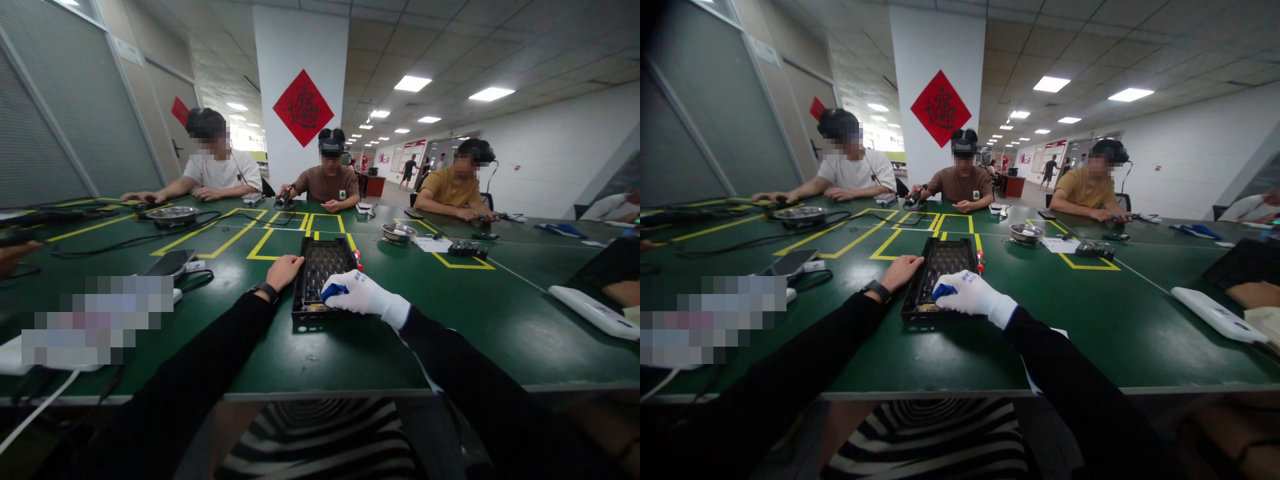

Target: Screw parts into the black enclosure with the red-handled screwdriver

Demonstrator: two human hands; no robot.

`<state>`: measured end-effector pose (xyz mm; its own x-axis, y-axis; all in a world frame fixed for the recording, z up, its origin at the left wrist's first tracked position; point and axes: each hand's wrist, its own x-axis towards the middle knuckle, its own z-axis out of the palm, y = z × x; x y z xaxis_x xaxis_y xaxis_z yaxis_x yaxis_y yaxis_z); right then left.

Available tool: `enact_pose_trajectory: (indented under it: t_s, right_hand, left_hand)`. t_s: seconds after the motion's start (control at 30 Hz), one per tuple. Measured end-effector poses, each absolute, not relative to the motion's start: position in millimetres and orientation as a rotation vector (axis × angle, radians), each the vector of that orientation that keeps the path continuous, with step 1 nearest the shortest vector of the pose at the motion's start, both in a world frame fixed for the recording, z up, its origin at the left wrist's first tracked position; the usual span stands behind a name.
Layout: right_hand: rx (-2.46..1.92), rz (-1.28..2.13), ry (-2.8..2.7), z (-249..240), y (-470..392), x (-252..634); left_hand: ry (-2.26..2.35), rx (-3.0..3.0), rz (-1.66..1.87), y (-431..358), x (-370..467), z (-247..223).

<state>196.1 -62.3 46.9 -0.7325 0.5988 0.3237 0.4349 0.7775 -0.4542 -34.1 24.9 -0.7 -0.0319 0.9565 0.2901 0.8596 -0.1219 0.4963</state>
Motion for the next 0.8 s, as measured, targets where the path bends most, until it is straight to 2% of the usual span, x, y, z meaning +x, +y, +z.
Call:
enact_pose_trajectory:
  t_s: [0.8]
  right_hand:
    - [-0.734,0.494,-2.53,50.2,-63.4,197.6]
  left_hand:
    - [1.955,2.033,0.881,23.2,-33.5,0.7]
